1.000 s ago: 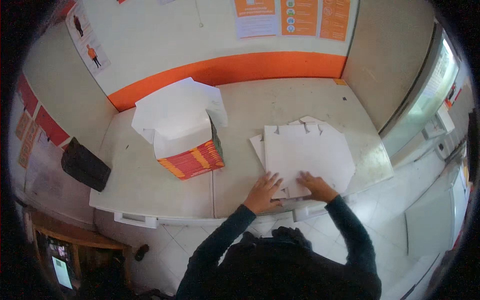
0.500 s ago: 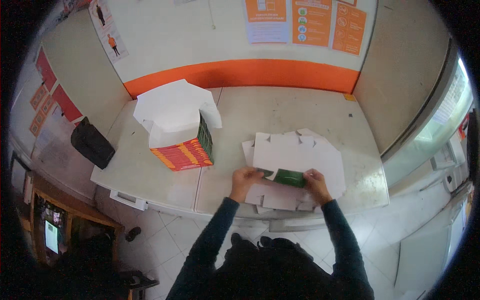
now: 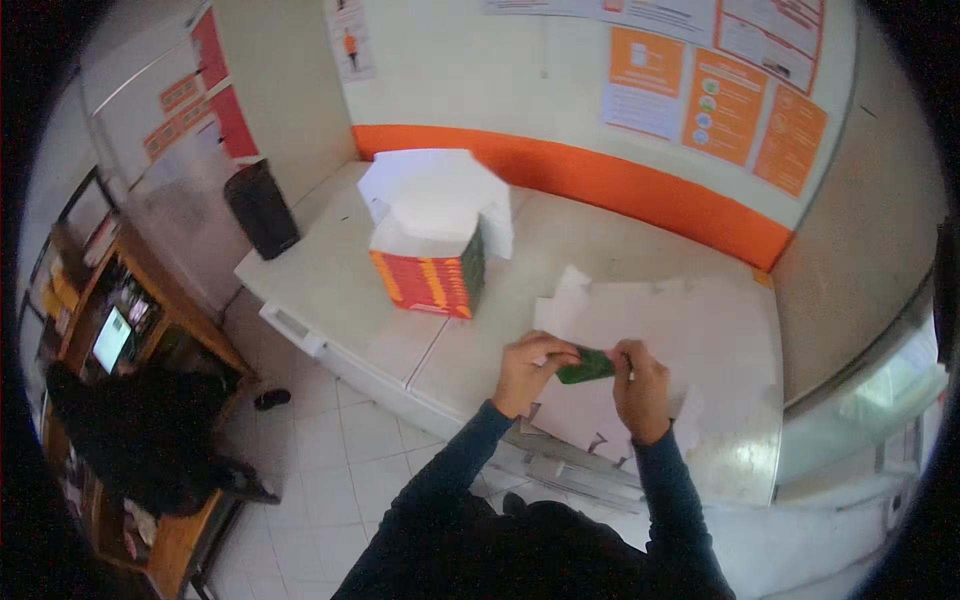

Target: Assembling cardboard food containers and stacking them.

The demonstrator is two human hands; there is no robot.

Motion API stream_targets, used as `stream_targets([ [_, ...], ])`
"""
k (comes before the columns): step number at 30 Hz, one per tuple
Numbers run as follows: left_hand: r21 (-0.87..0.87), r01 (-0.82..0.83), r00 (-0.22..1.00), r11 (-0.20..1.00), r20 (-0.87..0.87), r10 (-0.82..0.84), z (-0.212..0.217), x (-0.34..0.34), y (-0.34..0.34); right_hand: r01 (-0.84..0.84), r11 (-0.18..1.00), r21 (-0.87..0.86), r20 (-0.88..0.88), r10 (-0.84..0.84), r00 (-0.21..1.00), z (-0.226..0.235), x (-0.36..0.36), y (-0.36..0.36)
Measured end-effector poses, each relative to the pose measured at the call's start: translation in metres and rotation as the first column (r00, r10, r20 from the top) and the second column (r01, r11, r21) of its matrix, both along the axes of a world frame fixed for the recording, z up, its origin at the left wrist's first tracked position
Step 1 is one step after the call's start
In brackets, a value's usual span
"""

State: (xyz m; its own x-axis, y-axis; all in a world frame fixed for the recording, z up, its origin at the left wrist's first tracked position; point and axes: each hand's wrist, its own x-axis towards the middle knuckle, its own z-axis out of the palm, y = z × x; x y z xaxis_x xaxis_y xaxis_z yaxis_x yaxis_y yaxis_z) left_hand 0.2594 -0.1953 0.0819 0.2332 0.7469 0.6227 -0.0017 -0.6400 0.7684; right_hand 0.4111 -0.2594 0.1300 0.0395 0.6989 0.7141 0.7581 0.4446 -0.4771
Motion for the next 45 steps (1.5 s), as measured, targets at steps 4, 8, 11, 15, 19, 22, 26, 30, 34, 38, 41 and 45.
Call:
stream_targets([
  [4, -0.107, -0.055, 0.996, 0.993, 0.065, 0.062, 0.017, -0.018, -0.022, -0.133, 0.978, 0.16, 0.16, 0.107, 0.981, 0.026, -0.025, -0.002],
  [8, 0.555, -0.553, 0.753, 0.621, 0.014, 0.658, 0.036, -0.057, -0.065, -0.33, 0.936, 0.121, -0.155, 0.346, 0.925, 0.039, -0.059, -0.021],
  [11, 0.822, -0.466, 0.563, 0.326, -0.009, 0.826, 0.047, -0.118, -0.102, -0.555, 0.815, 0.169, -0.073, 0.571, 0.817, 0.028, -0.072, -0.035],
  [15, 0.778, -0.623, 0.145, 0.086, 0.007, 0.989, 0.057, -0.181, -0.183, -0.505, 0.674, 0.54, 0.278, 0.424, 0.862, -0.024, -0.094, -0.05],
  [19, 0.787, -0.617, -0.264, 0.015, -0.225, 0.938, 0.049, -0.196, -0.255, -0.553, 0.723, 0.415, -0.137, 0.65, 0.747, -0.082, -0.159, -0.034],
  [22, 0.608, -0.774, -0.159, 0.178, -0.458, 0.875, 0.028, -0.18, -0.278, -0.982, 0.188, 0.011, -0.488, 0.859, 0.158, -0.095, -0.202, -0.022],
  [26, 0.4, -0.9, -0.13, 0.172, -0.623, 0.771, 0.002, -0.158, -0.285, -0.85, -0.495, -0.178, -0.634, 0.718, -0.285, -0.084, -0.241, -0.013],
  [30, 0.354, -0.935, -0.225, 0.021, -0.637, 0.737, -0.011, -0.141, -0.293, -0.798, -0.57, -0.198, -0.804, 0.56, -0.201, -0.079, -0.249, -0.022],
  [34, 0.348, -0.937, -0.233, -0.011, -0.604, 0.762, -0.02, -0.132, -0.293, -0.799, -0.46, -0.386, -0.458, 0.848, -0.267, -0.088, -0.254, -0.027],
  [38, 0.365, -0.93, -0.241, 0.035, -0.679, 0.693, -0.03, -0.128, -0.296, -0.75, -0.535, -0.388, -0.554, 0.786, -0.274, -0.105, -0.257, -0.03],
  [41, 0.365, -0.931, -0.261, 0.026, -0.713, 0.651, -0.036, -0.123, -0.299, -0.756, -0.575, -0.312, -0.803, 0.585, -0.113, -0.121, -0.257, -0.037],
  [45, 0.413, -0.909, -0.291, 0.056, -0.726, 0.623, -0.043, -0.119, -0.3, -0.938, -0.172, -0.301, -0.846, 0.501, 0.18, -0.139, -0.259, -0.058],
])
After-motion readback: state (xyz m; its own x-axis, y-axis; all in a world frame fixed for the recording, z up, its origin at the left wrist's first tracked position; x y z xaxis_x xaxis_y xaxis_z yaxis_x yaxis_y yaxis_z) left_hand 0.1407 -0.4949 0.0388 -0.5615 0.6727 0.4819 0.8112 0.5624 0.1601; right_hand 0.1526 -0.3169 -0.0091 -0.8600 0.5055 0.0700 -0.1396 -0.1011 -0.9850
